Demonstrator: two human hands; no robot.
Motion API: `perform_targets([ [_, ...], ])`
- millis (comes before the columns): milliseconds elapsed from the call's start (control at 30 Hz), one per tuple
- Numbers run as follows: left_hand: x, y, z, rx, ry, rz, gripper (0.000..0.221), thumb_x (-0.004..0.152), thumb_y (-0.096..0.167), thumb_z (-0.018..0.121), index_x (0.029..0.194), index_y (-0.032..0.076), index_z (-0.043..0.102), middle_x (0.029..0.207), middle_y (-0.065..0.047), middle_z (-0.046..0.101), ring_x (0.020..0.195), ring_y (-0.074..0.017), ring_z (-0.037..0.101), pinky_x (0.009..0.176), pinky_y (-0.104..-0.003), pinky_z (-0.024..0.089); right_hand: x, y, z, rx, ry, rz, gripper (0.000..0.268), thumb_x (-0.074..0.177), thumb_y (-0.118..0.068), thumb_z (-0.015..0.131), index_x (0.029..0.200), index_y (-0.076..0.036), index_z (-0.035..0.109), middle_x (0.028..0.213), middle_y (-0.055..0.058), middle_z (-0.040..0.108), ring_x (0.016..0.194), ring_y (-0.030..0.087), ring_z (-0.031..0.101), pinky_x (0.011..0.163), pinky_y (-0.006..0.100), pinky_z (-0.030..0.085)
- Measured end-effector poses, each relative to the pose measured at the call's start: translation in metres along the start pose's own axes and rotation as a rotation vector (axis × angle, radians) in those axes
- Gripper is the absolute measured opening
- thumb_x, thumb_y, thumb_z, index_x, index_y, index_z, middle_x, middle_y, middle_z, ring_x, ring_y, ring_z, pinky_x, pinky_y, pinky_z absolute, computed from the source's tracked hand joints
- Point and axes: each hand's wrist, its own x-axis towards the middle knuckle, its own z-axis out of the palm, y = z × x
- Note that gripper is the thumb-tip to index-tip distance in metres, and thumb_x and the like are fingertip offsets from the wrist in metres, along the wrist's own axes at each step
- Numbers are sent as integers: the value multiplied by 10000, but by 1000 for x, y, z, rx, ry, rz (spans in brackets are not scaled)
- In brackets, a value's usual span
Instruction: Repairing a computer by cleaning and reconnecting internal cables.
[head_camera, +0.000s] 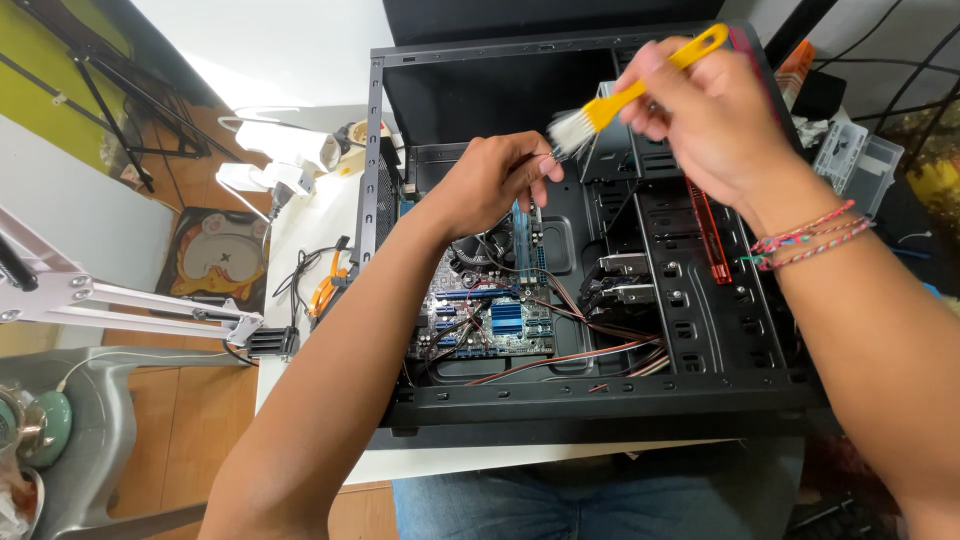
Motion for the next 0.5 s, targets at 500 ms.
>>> perform_targets([
  [500, 2, -4, 2, 20, -66, -29, 224, 1059, 203, 539, 1010, 36, 680, 763, -43, 737, 663, -105, 679, 633, -282, 578, -9, 20, -61, -1390, 208, 62, 326, 929, -202, 769, 1182, -2, 727, 864, 163, 740, 830, 393, 711, 849, 475, 552],
])
